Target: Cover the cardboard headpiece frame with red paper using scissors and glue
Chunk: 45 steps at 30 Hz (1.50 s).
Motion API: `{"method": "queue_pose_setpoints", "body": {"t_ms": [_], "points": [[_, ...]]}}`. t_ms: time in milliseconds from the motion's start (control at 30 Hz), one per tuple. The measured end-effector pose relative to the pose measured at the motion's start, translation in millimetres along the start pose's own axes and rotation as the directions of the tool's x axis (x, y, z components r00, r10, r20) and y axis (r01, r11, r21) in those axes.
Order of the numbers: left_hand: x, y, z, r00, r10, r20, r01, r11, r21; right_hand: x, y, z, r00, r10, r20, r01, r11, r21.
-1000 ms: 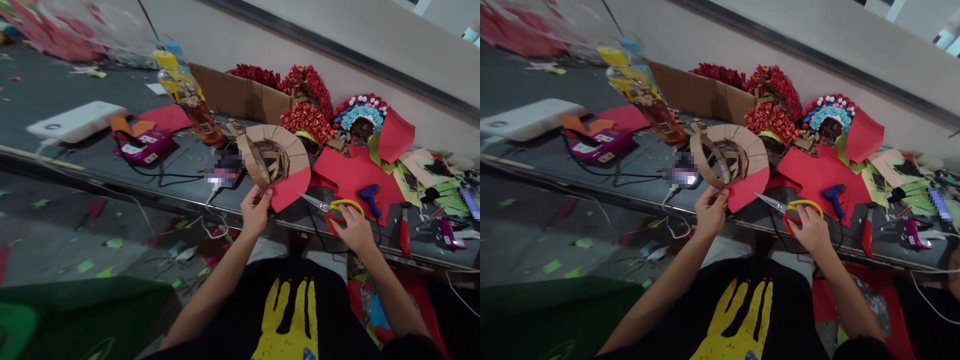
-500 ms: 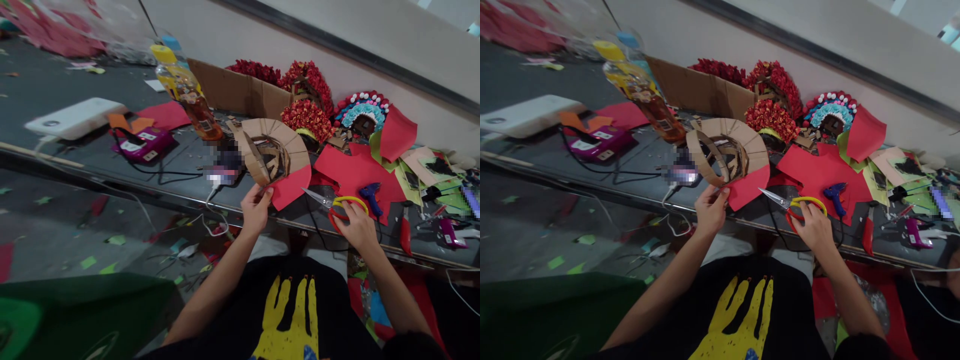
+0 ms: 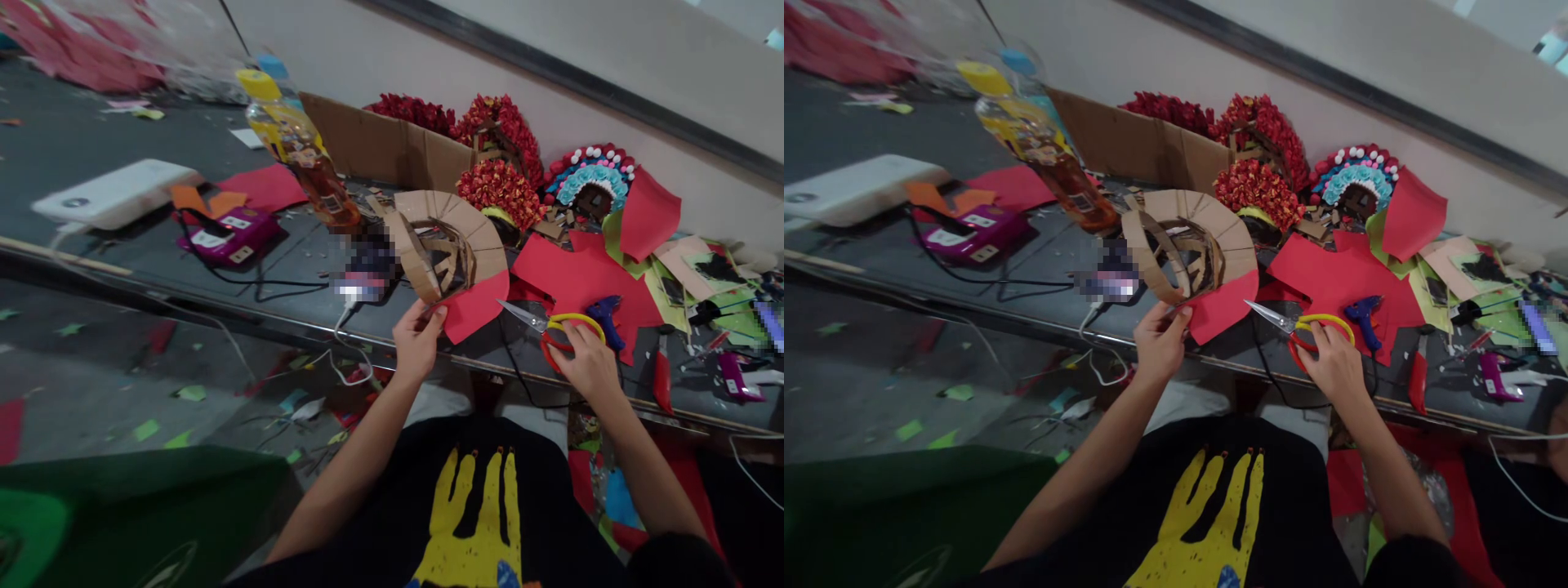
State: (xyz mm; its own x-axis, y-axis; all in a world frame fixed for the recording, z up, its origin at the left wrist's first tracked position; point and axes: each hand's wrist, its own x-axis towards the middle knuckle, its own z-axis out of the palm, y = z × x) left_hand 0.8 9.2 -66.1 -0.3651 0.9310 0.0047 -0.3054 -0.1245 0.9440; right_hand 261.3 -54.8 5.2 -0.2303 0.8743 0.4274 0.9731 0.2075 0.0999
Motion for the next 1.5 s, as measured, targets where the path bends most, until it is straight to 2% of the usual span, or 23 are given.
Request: {"method": "queue_pose_setpoints", "body": {"t_ms": [200,567,800,1000,1367,1500], "points": [[0,3,-0.1,0.997,-0.062,0.035,0.064,0.997,-0.053,1,7,2,1.000,0.023,-0.009,-0.023,1.000,-0.011],[1,4,-1.9,0.996,-0.050,0.073,0.054,0.998,-0.044,7,16,3,1.000,0.015,-0.007,-0.015,1.000,0.008],[-3,14,2.0,0.992,-0.110,0.057,0.111,0.994,-0.018,11,22,2,0.996,0.048,0.077,-0.055,0.994,0.099],[-5,17,1.9,0.994,-0.095,0.060,0.094,0.995,0.030,16,30,6,0.990,0.078,0.118,-0.093,0.987,0.131],[-2,13,2.8,0.994,-0.087,0.071,0.090,0.995,-0.042,26,24,13,0.997,0.052,0.052,-0.058,0.992,0.111],[0,11,1.3,0.994,-0.094,0.064,0.097,0.994,-0.054,30,29,15,0.994,0.103,0.023,-0.105,0.987,0.121]]}}
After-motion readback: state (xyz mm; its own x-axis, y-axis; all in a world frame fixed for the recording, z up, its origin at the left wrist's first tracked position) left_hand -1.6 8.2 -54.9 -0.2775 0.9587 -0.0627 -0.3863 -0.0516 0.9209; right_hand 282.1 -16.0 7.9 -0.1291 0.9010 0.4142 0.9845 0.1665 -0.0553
